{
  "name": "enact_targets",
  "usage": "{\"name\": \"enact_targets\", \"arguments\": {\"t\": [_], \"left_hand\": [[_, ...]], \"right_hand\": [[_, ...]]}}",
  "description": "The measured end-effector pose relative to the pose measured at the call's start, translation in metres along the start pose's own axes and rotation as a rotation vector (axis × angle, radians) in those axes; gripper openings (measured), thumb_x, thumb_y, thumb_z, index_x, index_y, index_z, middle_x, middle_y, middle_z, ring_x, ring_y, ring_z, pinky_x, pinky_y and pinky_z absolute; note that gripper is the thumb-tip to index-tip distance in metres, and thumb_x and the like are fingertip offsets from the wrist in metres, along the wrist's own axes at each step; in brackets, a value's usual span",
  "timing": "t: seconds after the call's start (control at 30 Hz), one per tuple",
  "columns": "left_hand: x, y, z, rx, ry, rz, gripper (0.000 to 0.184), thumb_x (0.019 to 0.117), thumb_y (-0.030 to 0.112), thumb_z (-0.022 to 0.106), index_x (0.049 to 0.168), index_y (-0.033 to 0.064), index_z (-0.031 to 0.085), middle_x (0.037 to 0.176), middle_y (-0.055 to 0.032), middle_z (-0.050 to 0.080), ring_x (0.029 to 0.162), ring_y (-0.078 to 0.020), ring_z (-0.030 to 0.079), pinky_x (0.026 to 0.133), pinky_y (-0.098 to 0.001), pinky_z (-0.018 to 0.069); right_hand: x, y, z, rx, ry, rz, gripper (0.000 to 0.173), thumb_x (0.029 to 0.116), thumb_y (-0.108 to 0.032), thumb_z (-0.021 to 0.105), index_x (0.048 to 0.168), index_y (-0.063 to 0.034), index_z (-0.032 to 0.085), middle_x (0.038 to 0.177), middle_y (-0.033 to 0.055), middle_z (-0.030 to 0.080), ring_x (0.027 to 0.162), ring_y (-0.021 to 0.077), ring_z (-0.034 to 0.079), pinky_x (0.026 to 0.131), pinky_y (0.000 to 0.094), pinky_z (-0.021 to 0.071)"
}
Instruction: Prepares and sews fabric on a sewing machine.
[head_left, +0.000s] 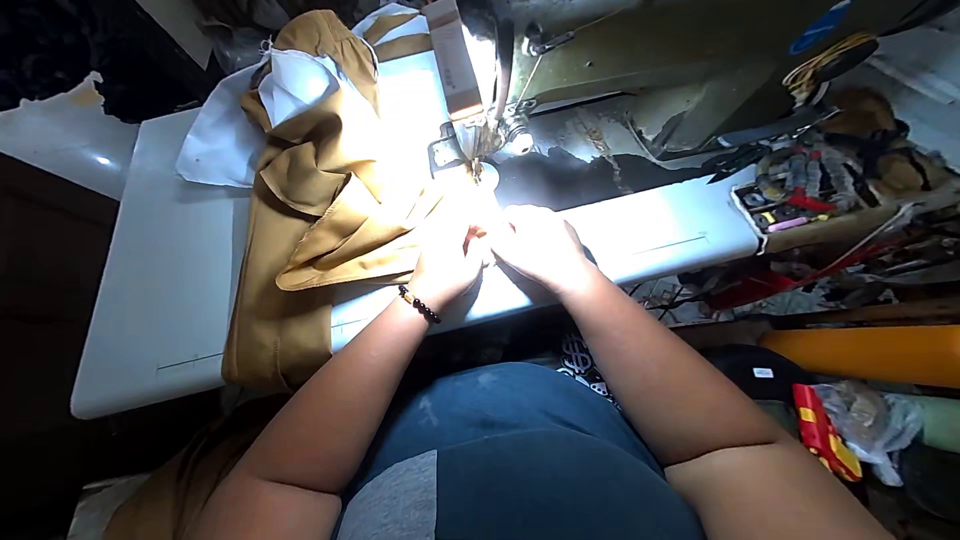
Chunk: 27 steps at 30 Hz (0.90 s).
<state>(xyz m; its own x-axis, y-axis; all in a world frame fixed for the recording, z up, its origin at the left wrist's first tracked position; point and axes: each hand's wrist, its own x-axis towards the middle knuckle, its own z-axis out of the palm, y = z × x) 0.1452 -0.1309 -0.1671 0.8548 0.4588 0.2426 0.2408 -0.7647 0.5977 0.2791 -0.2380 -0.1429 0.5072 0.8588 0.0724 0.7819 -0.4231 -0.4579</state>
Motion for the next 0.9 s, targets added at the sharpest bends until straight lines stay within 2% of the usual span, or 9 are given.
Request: {"name": "enact_targets", "arguments": {"t": [0.17, 0.27, 0.37, 0.43, 0.6, 0.7, 0.77, 0.83, 0.9], "left_hand": [[0.003, -0.007, 0.006, -0.032, -0.025, 0.075, 0.024, 0.0989, 0.011, 0.057, 0.112, 0.0032, 0.076, 0.119, -0.0139, 0.067, 0.108, -0.0238, 0.065, 0.092, -0.0401, 0.0538], [0.004, -0.01, 0.009, 0.0, -0.023, 0.183, 0.029, 0.0954, 0.017, 0.056, 0.111, 0.0004, 0.074, 0.136, -0.0176, 0.063, 0.128, -0.031, 0.058, 0.107, -0.048, 0.0453], [0.009, -0.005, 0.006, 0.165, -0.107, 0.197, 0.041, 0.0906, 0.035, 0.06, 0.111, 0.0008, 0.069, 0.13, -0.02, 0.064, 0.13, -0.0363, 0.056, 0.111, -0.0569, 0.0385], [0.019, 0.006, 0.0, 0.304, -0.211, 0.155, 0.049, 0.0891, 0.044, 0.065, 0.118, 0.0041, 0.068, 0.121, -0.0187, 0.067, 0.12, -0.0374, 0.061, 0.1, -0.0599, 0.0453], [0.051, -0.009, 0.002, 0.42, -0.052, 0.488, 0.011, 0.095, 0.009, 0.061, 0.099, 0.0021, 0.07, 0.097, -0.0171, 0.068, 0.101, -0.0378, 0.066, 0.089, -0.0549, 0.051], [0.036, -0.017, 0.004, 0.336, -0.084, 0.528, 0.013, 0.0926, 0.002, 0.061, 0.098, 0.0034, 0.073, 0.104, -0.0144, 0.07, 0.103, -0.0334, 0.067, 0.09, -0.0527, 0.052], [0.018, -0.014, 0.0, 0.224, -0.156, 0.394, 0.022, 0.0915, 0.004, 0.061, 0.109, 0.0031, 0.074, 0.118, -0.0148, 0.07, 0.11, -0.0321, 0.066, 0.093, -0.0532, 0.0513], [0.003, -0.015, -0.004, 0.146, -0.229, 0.307, 0.039, 0.0915, 0.008, 0.058, 0.128, 0.0034, 0.07, 0.132, -0.0146, 0.065, 0.12, -0.0301, 0.063, 0.1, -0.0505, 0.0502], [-0.005, -0.017, -0.004, 0.134, -0.23, 0.306, 0.044, 0.0931, 0.014, 0.053, 0.134, 0.0049, 0.067, 0.137, -0.0133, 0.063, 0.124, -0.028, 0.062, 0.1, -0.05, 0.0498]], "right_hand": [[-0.004, -0.007, 0.002, -0.033, -0.008, 0.059, 0.028, 0.0968, -0.024, 0.056, 0.081, -0.0016, 0.062, 0.083, 0.0172, 0.066, 0.084, 0.0358, 0.068, 0.064, 0.054, 0.05], [-0.005, -0.005, 0.003, 0.036, 0.031, 0.032, 0.027, 0.0994, -0.02, 0.055, 0.083, 0.0005, 0.063, 0.083, 0.018, 0.066, 0.084, 0.0358, 0.069, 0.067, 0.0546, 0.0508], [-0.002, -0.005, -0.004, 0.169, 0.003, 0.139, 0.036, 0.1049, -0.027, 0.054, 0.079, -0.0018, 0.059, 0.074, 0.0142, 0.06, 0.076, 0.0312, 0.063, 0.067, 0.0518, 0.048], [0.0, -0.005, -0.008, 0.248, -0.016, 0.2, 0.039, 0.1068, -0.029, 0.052, 0.079, -0.0027, 0.058, 0.072, 0.0119, 0.057, 0.072, 0.0275, 0.06, 0.067, 0.0493, 0.0466], [0.002, -0.005, -0.007, 0.238, -0.034, 0.244, 0.028, 0.1007, -0.018, 0.054, 0.078, -0.0017, 0.059, 0.077, 0.0146, 0.062, 0.078, 0.0301, 0.063, 0.068, 0.0517, 0.0478], [-0.003, -0.008, -0.003, 0.049, -0.091, 0.204, 0.028, 0.1011, -0.019, 0.051, 0.085, -0.0011, 0.065, 0.088, 0.0176, 0.069, 0.091, 0.0354, 0.07, 0.073, 0.0562, 0.0527], [-0.004, -0.01, -0.002, -0.058, -0.101, 0.148, 0.035, 0.1061, -0.024, 0.048, 0.09, -0.0001, 0.067, 0.09, 0.0187, 0.07, 0.093, 0.0369, 0.07, 0.073, 0.0555, 0.0528], [-0.005, -0.005, 0.003, -0.094, -0.054, 0.081, 0.034, 0.1054, -0.025, 0.049, 0.091, -0.0003, 0.068, 0.09, 0.0178, 0.07, 0.091, 0.0355, 0.07, 0.071, 0.0535, 0.0536], [-0.007, -0.001, 0.009, -0.096, 0.019, 0.011, 0.029, 0.1026, -0.021, 0.05, 0.093, 0.0005, 0.066, 0.093, 0.0182, 0.067, 0.087, 0.0351, 0.07, 0.066, 0.0513, 0.0537]]}}
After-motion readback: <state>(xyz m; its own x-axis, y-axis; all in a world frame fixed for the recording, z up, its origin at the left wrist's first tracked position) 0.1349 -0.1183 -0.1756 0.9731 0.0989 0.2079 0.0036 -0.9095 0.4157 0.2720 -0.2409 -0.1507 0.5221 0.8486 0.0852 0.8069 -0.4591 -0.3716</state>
